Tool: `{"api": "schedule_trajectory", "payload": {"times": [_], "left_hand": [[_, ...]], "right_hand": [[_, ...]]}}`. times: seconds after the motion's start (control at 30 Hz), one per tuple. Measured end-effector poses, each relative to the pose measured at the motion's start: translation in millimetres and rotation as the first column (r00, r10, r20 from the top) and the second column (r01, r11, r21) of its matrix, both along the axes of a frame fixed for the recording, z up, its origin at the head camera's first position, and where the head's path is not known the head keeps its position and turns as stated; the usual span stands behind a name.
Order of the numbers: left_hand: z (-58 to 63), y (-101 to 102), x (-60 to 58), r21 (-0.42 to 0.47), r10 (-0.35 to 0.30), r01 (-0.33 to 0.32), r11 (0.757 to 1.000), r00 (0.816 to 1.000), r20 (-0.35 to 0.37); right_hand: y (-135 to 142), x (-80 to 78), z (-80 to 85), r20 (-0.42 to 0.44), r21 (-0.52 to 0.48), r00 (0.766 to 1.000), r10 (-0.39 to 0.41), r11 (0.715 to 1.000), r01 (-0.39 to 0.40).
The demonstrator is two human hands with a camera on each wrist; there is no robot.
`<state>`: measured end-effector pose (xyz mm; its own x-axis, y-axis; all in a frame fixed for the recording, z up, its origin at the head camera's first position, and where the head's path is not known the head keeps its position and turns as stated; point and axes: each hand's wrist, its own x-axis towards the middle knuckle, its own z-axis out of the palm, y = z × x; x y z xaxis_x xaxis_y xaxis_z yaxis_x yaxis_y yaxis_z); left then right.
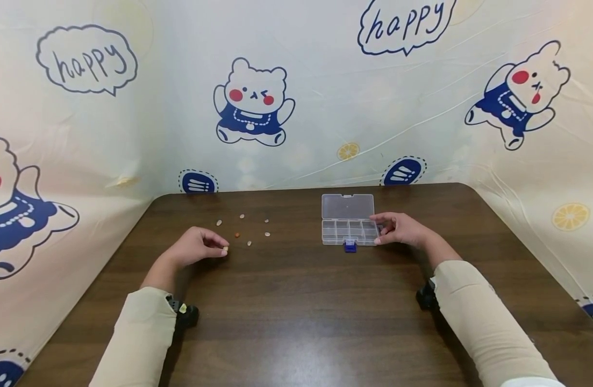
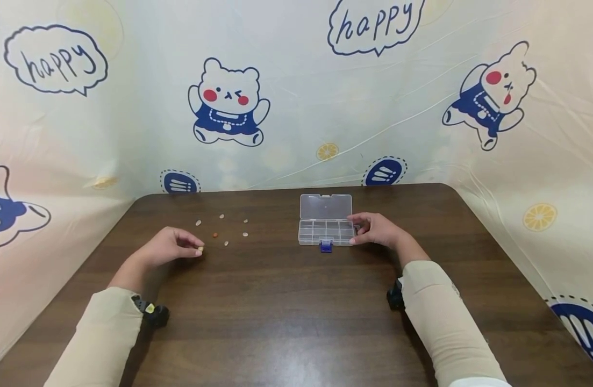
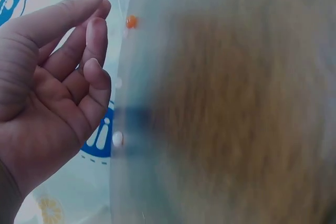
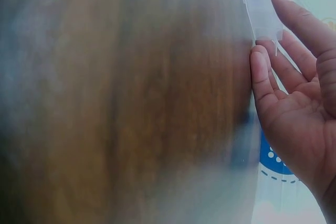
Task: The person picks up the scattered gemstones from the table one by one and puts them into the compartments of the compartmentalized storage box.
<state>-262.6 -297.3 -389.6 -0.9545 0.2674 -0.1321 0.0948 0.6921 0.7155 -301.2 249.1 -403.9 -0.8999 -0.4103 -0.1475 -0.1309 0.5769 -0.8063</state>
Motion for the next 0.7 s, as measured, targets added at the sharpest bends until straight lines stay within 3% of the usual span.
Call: {"api": "schedule_trajectory", "payload": {"times": [0.53, 0.7], "left_hand": [[7.3, 52, -4.7, 0.124, -0.082, 0.091, 0.988, 0.994, -0.077], [10.7, 73, -6.1, 0.166, -0.142, 0.157, 0.974, 0.985, -0.099]], "right_hand": [[-1, -1.5, -5.1, -0.005, 0.004, 1.0, 0.001, 1.0, -0.001], [0, 0.0, -2.6, -0.002, -0.006, 1.0, 0.002, 1.0, -0.002]]}}
